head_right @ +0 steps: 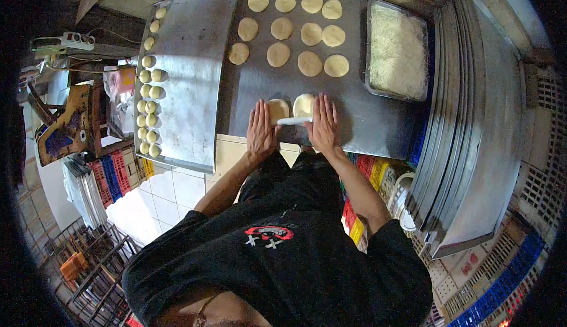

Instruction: Dipping dough balls in a coating and then rolling them flat with a rolling pin.

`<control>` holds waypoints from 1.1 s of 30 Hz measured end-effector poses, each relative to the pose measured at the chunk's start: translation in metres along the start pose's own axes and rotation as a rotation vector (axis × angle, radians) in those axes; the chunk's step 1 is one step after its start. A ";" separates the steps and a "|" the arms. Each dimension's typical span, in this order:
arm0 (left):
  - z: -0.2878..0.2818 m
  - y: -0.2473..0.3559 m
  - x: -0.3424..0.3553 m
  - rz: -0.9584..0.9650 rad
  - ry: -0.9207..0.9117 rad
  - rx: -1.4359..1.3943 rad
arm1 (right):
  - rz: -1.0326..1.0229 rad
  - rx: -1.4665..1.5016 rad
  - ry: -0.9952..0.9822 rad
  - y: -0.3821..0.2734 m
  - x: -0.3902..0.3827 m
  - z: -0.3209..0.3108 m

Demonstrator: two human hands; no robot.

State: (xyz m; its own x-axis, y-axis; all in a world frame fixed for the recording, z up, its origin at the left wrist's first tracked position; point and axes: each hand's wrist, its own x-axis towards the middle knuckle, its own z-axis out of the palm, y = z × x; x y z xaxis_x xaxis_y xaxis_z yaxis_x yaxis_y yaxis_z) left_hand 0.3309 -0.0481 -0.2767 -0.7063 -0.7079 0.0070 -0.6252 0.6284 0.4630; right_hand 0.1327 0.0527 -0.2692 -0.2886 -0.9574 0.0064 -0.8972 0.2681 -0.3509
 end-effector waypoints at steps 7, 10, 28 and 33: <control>-0.010 -0.034 0.130 -0.072 0.241 0.230 | 0.037 -0.097 0.210 0.018 0.131 0.009; 0.002 -0.029 0.087 -0.036 0.201 0.172 | 0.014 -0.016 0.165 0.014 0.104 0.013; -0.007 -0.021 0.024 0.068 0.352 -0.082 | 0.048 0.077 0.139 0.013 0.022 -0.005; -0.018 -0.028 0.032 0.119 -0.068 -0.691 | 0.149 0.303 -0.142 -0.007 0.044 -0.013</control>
State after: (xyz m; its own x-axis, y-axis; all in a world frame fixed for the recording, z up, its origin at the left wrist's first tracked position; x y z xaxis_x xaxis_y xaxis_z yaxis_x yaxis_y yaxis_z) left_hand 0.3318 -0.0945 -0.2738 -0.7903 -0.6108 0.0474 -0.2043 0.3358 0.9195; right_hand 0.1216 0.0105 -0.2544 -0.3399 -0.9214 -0.1883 -0.7029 0.3819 -0.6000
